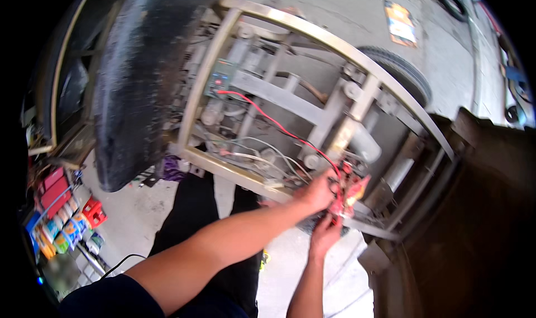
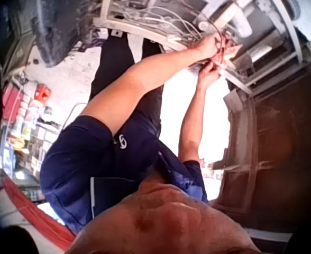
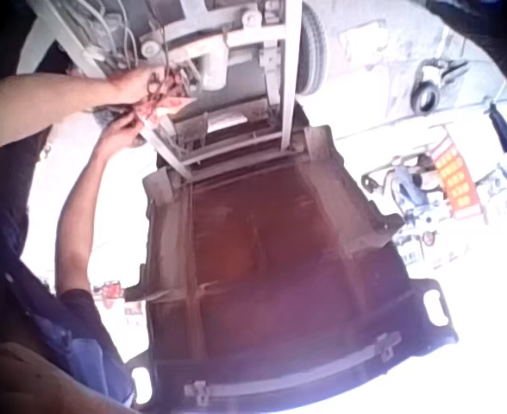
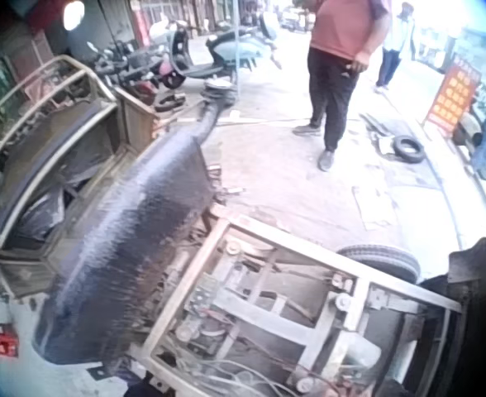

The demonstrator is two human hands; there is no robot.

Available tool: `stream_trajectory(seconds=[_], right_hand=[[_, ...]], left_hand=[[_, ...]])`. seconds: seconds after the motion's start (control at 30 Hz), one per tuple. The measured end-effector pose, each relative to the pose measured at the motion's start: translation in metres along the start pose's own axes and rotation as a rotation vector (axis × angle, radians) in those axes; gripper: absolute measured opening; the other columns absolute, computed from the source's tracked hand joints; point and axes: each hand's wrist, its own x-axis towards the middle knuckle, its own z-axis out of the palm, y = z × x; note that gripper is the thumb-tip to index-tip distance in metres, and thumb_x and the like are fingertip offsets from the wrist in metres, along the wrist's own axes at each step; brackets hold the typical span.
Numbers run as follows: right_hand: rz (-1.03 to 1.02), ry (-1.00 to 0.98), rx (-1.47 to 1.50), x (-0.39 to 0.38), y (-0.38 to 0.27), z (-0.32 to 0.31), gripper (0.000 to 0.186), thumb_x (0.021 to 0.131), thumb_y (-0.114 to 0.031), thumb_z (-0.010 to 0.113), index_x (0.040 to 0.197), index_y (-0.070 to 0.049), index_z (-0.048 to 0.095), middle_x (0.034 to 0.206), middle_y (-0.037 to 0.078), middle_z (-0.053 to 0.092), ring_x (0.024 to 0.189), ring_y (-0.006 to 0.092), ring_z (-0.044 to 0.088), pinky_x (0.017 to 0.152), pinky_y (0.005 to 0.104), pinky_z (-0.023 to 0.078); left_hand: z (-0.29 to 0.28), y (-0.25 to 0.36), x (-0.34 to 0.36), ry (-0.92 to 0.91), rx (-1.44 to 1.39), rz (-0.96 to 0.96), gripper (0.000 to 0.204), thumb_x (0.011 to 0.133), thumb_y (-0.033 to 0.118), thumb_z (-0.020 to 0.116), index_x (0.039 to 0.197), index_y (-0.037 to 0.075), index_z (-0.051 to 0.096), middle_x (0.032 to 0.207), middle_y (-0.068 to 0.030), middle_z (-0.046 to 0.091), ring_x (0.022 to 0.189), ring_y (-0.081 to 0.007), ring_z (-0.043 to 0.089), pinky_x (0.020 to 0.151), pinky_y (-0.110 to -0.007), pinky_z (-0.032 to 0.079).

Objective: The person uses a multimeter to test the electrical system of a three-wheeled vehicle. They connect the multimeter probes to various points within the exposed wiring harness under the seat area, checking for continuity or voltage. The person manipulates the wires and probes throughout the clip.

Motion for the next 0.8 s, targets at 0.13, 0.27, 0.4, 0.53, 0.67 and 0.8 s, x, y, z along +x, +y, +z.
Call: stream_trajectory(seconds=[0.13,0.27,0.4,0.53,0.67,0.8], right_hand=[[-0.064,-0.014,-0.056,-0.005,-0.034,0.001,0.023,0.095,-0.013,0.053,0.112,0.001,0.059,0.087,0.017,0.068,0.077,0.0289,0.066,0.073,0.0391,0.051],[-0.055,0.023,-0.046,-0.009,-0.045,-0.001,0.018,0.095,-0.015,0.056,0.103,0.001,0.059,0.078,0.017,0.067,0.067,0.0262,0.063,0.065,0.0385,0.049],[-0.085,0.043,-0.046,-0.010,-0.040,-0.001,0.017,0.096,-0.015,0.055,0.102,0.001,0.058,0.077,0.017,0.067,0.065,0.0259,0.063,0.064,0.0382,0.050],[-0.099,0.051,-0.057,-0.008,-0.036,0.000,0.017,0.096,-0.015,0.055,0.101,0.000,0.058,0.078,0.017,0.067,0.066,0.0265,0.064,0.065,0.0380,0.050],[0.022,-0.024,-0.023,-0.009,-0.052,0.000,0.017,0.095,-0.013,0.054,0.102,0.001,0.058,0.087,0.020,0.067,0.079,0.0364,0.066,0.072,0.0424,0.050],[-0.040,0.003,-0.070,-0.005,-0.034,0.001,0.026,0.096,-0.018,0.054,0.110,0.003,0.062,0.087,0.020,0.066,0.077,0.0308,0.062,0.072,0.0391,0.049]], left_hand=[[0.015,-0.034,0.021,0.188,-0.150,0.251,0.014,0.086,0.001,0.056,0.100,0.004,0.056,0.090,-0.0140,0.065,0.084,-0.0209,0.059,0.080,-0.037,0.048],[0.018,-0.038,0.024,0.110,-0.202,0.187,0.011,0.088,-0.002,0.053,0.097,0.004,0.055,0.086,-0.0059,0.063,0.080,-0.0134,0.055,0.077,-0.029,0.047],[0.025,-0.052,0.032,0.093,-0.245,0.220,0.013,0.091,-0.002,0.052,0.102,0.005,0.053,0.093,-0.0049,0.063,0.087,-0.0130,0.056,0.081,-0.028,0.046],[0.029,-0.053,0.035,0.088,-0.293,0.200,0.013,0.092,-0.003,0.052,0.103,0.004,0.052,0.095,-0.0046,0.061,0.090,-0.0132,0.056,0.083,-0.027,0.046],[0.022,-0.052,0.037,0.105,-0.246,0.211,0.015,0.090,-0.005,0.051,0.102,0.004,0.052,0.093,-0.0055,0.062,0.088,-0.0131,0.057,0.082,-0.028,0.047],[0.025,-0.054,0.033,0.125,-0.138,0.235,0.019,0.088,0.008,0.058,0.106,0.008,0.054,0.095,-0.0103,0.066,0.088,-0.0206,0.063,0.080,-0.037,0.050]])
